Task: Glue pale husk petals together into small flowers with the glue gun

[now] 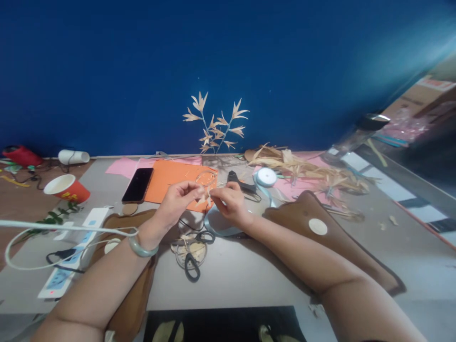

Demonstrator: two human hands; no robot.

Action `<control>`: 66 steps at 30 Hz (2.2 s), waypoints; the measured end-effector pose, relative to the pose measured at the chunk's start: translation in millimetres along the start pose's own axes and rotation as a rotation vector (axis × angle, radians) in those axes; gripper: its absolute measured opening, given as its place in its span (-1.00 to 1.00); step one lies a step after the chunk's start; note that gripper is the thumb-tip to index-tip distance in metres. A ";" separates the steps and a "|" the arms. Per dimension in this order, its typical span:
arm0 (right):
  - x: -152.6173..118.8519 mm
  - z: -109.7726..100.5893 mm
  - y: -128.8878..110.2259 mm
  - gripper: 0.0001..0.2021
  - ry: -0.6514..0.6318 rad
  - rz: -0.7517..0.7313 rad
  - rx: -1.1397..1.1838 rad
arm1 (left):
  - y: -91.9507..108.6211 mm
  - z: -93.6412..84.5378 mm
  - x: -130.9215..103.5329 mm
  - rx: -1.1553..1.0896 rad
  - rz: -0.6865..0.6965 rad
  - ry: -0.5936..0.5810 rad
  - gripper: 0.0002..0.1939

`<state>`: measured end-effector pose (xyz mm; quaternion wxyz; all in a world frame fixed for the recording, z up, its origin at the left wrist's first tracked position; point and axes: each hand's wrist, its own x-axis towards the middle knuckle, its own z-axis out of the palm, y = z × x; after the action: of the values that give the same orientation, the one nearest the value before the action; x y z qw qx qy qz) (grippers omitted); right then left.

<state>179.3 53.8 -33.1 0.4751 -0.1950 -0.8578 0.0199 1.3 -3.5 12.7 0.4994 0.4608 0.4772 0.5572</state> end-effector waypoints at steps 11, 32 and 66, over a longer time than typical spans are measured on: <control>3.4 -5.6 1.9 -0.91 0.045 0.101 -0.053 | 2.3 6.3 -4.6 -0.054 -0.173 -0.165 -0.78; 0.2 -2.1 -1.4 -0.90 0.009 -0.027 -0.002 | 1.6 2.3 -3.7 0.045 0.041 -0.066 -0.79; -1.9 -3.3 -8.2 -0.87 0.034 0.103 0.061 | -4.1 10.3 -2.4 -0.014 -0.031 -0.055 -0.71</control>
<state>180.4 45.1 -31.1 0.4937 -0.2246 -0.8375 0.0670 12.2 -4.9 9.7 0.5242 0.4652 0.4662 0.5399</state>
